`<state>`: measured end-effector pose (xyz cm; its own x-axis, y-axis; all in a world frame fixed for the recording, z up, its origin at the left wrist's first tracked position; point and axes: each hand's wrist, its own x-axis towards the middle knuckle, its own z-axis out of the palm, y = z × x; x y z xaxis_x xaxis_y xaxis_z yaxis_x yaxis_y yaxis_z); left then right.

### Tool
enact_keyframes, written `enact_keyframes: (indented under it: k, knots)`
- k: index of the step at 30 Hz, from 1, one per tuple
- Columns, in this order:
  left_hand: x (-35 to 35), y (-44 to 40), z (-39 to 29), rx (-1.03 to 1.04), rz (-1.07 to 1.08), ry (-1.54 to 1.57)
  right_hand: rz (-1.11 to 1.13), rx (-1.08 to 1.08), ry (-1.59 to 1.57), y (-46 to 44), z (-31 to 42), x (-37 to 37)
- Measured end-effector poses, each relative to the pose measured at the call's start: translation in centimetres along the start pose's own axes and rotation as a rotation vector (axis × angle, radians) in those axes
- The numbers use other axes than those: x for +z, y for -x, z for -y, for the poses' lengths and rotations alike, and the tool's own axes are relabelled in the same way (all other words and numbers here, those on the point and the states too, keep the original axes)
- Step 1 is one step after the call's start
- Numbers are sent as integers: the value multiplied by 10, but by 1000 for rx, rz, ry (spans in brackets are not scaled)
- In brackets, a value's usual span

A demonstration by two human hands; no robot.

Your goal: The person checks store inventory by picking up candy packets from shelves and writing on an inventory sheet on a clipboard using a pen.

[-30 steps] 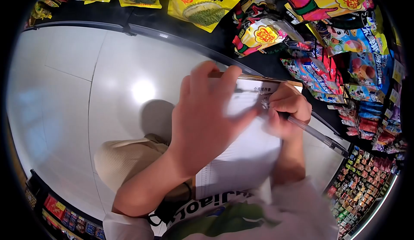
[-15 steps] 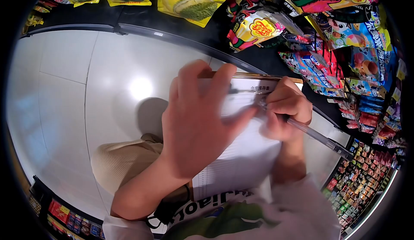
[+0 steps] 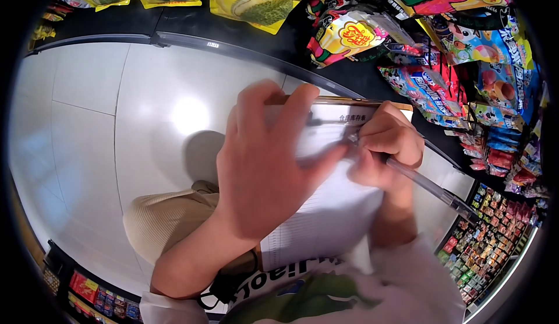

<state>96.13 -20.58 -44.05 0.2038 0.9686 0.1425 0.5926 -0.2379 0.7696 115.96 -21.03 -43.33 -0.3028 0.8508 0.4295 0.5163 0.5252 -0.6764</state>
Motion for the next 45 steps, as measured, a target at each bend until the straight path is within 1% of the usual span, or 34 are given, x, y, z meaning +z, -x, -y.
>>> enact_keyframes:
  k: [24, 45]
  knots:
    - [2, 1, 3, 12, -27, 12, 0, -14, 13, -2, 2, 3]
    - [1, 2, -2, 9, -3, 29, -1, -24, 30, 2, 2, -1]
